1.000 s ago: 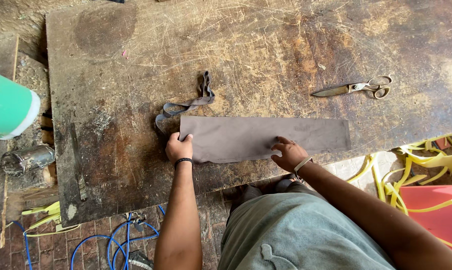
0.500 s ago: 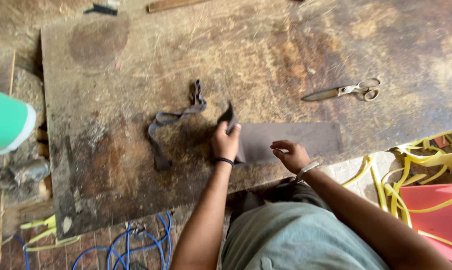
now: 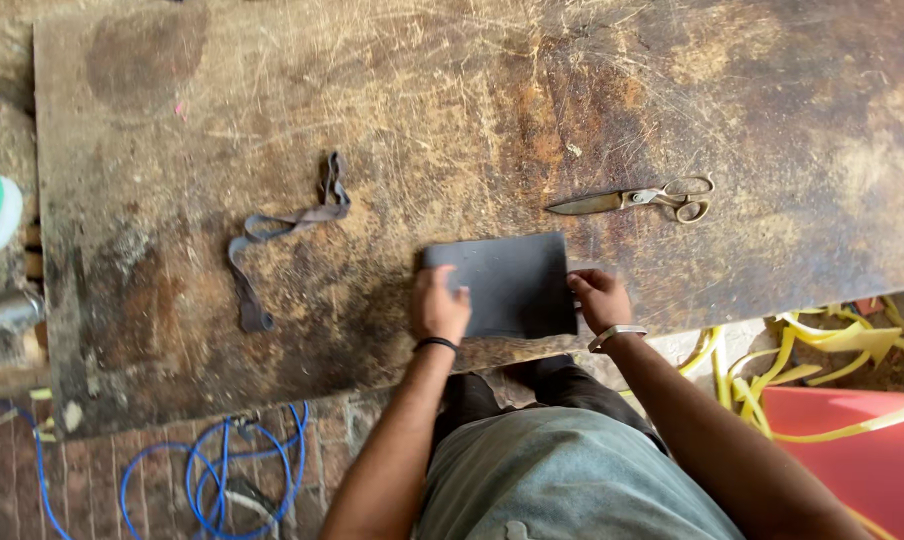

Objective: The person cuts a large piece of gray fabric on the floor using shears, then moves to a wooden table to trim a smaller piece of the same fabric. The person folds the cut fabric and places it on the table.

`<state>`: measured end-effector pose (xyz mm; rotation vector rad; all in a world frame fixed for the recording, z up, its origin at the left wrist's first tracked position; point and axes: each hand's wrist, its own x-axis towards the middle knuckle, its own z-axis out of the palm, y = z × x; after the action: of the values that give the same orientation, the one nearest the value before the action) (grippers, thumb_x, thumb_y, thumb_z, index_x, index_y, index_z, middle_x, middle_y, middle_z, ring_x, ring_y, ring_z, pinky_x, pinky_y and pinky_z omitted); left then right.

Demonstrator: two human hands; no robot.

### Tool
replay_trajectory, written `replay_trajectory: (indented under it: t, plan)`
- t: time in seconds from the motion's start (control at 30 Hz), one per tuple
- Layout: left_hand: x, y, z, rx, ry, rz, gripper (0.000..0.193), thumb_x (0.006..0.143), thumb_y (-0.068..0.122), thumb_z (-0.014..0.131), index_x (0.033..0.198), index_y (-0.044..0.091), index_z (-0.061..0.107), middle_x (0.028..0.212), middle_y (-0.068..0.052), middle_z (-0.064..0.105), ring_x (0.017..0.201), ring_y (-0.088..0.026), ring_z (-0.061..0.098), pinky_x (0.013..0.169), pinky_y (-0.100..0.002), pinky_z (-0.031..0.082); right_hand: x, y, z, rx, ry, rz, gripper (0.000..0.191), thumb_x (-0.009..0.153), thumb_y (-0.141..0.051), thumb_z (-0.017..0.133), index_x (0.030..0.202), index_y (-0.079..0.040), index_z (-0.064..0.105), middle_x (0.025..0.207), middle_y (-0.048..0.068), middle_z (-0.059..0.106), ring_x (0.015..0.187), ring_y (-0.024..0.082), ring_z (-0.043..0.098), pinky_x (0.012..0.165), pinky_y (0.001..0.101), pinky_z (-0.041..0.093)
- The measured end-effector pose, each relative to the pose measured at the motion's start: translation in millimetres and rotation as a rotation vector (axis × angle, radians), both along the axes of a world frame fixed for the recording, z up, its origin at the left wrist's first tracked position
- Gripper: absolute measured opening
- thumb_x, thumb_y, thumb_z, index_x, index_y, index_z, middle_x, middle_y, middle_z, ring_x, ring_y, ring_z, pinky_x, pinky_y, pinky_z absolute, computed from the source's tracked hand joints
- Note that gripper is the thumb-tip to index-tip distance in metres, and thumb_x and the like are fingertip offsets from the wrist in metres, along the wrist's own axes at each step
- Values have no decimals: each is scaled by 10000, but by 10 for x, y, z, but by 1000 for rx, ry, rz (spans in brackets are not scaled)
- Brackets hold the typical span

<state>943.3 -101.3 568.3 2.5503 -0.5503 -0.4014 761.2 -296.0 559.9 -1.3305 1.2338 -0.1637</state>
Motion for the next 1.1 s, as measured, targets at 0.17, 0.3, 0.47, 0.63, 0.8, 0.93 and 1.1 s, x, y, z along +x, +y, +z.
replay_trajectory:
  t: [0.17,0.3,0.47,0.63,0.8,0.93,1.1]
  plan:
    - [-15,178,-214,128,-129,241,606,717,254,860,1267,112,649,1204,-170,701,1123,-381,646,902,-500,526,-266,-389,50,-874,192,486,333,765,-264,767,1063,-115,777,1106,150,745,968,309,706,834,411,569]
    - [-241,-55,-235,-95,-26,225,416,814,241,807,1203,134,705,1134,-110,751,1035,-292,725,900,-437,583,-204,-566,95,-724,460,774,702,756,-373,816,1384,-129,619,1176,173,676,1012,314,688,838,448,558]
    - [-770,-479,-30,-96,394,27,597,799,463,844,1271,153,652,1124,-115,732,1036,-258,699,889,-406,556,-1,-677,-9,-424,290,898,458,886,-305,700,1308,-134,653,1221,144,727,1070,297,721,950,408,569]
    - [-884,-494,65,292,-137,273,960,495,414,949,1339,89,627,1324,-240,621,1181,-450,586,894,-629,512,112,-649,-68,-176,331,819,443,900,-336,707,1288,-126,666,1205,149,738,1082,279,709,980,382,537]
    - [-757,-251,14,93,223,364,430,823,293,826,1202,129,705,1202,-122,716,1122,-329,679,944,-446,541,250,-400,-24,-160,263,814,521,855,-343,806,1263,-61,645,1166,162,743,1064,281,699,926,379,523]
    - [-772,58,197,-115,-124,503,216,833,154,809,1032,114,735,1048,-101,681,988,-340,669,841,-464,549,608,9,106,86,-62,751,432,873,-251,765,1239,-33,693,1099,154,771,980,258,728,844,367,564]
    - [-736,561,626,-75,-374,454,286,738,73,789,1000,185,766,1102,-74,654,1094,-339,605,882,-481,517,1208,819,338,811,-172,619,315,913,-295,652,1180,-128,647,984,121,740,865,254,725,700,412,612]
